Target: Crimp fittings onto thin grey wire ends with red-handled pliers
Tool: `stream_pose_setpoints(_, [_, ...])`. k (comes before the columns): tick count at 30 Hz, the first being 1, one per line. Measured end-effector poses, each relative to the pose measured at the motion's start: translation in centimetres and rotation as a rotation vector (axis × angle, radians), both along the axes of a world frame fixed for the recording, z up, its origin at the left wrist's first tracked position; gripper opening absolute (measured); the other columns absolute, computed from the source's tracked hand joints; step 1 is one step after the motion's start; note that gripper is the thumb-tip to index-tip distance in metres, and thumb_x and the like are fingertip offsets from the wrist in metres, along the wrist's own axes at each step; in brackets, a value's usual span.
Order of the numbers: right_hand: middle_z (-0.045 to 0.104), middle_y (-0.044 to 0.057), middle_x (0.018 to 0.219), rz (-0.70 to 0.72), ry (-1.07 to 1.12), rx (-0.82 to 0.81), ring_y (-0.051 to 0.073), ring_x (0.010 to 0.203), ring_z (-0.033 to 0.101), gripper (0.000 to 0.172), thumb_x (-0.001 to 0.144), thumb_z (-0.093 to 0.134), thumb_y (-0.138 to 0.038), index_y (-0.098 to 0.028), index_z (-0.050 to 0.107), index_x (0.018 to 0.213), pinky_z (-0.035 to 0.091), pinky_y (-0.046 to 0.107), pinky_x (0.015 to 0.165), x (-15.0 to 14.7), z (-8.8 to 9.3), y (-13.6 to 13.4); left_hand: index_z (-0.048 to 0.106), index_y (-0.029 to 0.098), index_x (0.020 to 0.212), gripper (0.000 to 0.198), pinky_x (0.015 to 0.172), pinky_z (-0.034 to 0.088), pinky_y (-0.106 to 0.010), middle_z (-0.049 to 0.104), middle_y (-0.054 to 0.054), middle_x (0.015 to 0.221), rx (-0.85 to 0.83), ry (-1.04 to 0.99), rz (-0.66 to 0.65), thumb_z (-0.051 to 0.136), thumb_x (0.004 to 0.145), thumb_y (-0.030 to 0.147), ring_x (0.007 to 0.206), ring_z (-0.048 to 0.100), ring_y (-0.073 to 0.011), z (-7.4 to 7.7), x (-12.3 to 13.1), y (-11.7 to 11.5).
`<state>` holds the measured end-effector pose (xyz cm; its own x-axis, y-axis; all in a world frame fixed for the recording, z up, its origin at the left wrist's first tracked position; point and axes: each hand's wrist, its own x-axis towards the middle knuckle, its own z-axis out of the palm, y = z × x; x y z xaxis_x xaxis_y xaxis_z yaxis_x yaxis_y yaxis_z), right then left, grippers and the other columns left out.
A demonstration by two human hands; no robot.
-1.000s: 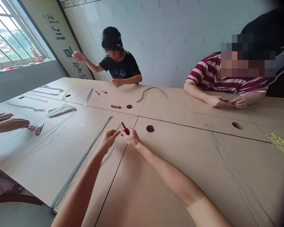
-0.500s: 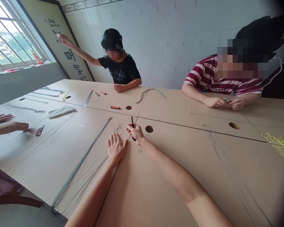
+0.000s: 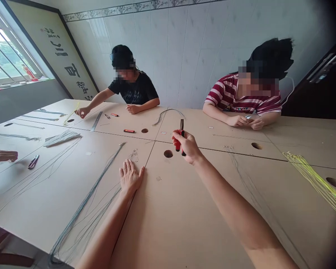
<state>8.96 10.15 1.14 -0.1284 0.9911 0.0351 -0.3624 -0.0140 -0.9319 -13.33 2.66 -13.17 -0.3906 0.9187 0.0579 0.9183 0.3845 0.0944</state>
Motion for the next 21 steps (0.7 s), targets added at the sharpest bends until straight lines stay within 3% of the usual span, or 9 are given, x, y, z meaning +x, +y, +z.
stream_pose_setpoints(5, [0.059,-0.003,0.07,-0.077,0.025,0.107,0.008,0.061,0.05,0.028,0.061,0.08,-0.037,-0.02,0.063,0.076,0.04,0.024,0.058,5.2,2.5,-1.9,0.022,-0.004,0.149,0.085,0.118,0.014,-0.049,0.02,-0.02,0.158,0.013,0.006,0.001,0.021,0.092,0.06,0.147,0.015,-0.0308,-0.3,-0.2,0.2])
stream_pose_setpoints(11, [0.055,-0.003,0.07,-0.213,0.058,0.241,0.009,0.063,0.049,0.023,0.065,0.079,-0.031,-0.02,0.062,0.076,0.042,0.024,0.059,10.6,4.1,-4.4,0.023,-0.004,0.148,0.086,0.118,0.013,-0.048,0.02,-0.02,0.158,0.03,-0.006,-0.005,0.021,0.092,0.06,0.147,0.015,-0.0304,-0.6,-0.5,0.3])
stream_pose_setpoints(21, [0.048,-0.002,0.069,-0.432,0.092,0.311,0.011,0.067,0.045,0.021,0.063,0.078,-0.022,-0.019,0.061,0.073,0.043,0.03,0.065,16.1,7.0,-8.9,0.023,-0.005,0.148,0.085,0.118,0.013,-0.049,0.02,-0.021,0.157,0.055,-0.057,-0.014,0.023,0.091,0.059,0.147,0.016,-0.0316,-0.4,-0.6,0.5])
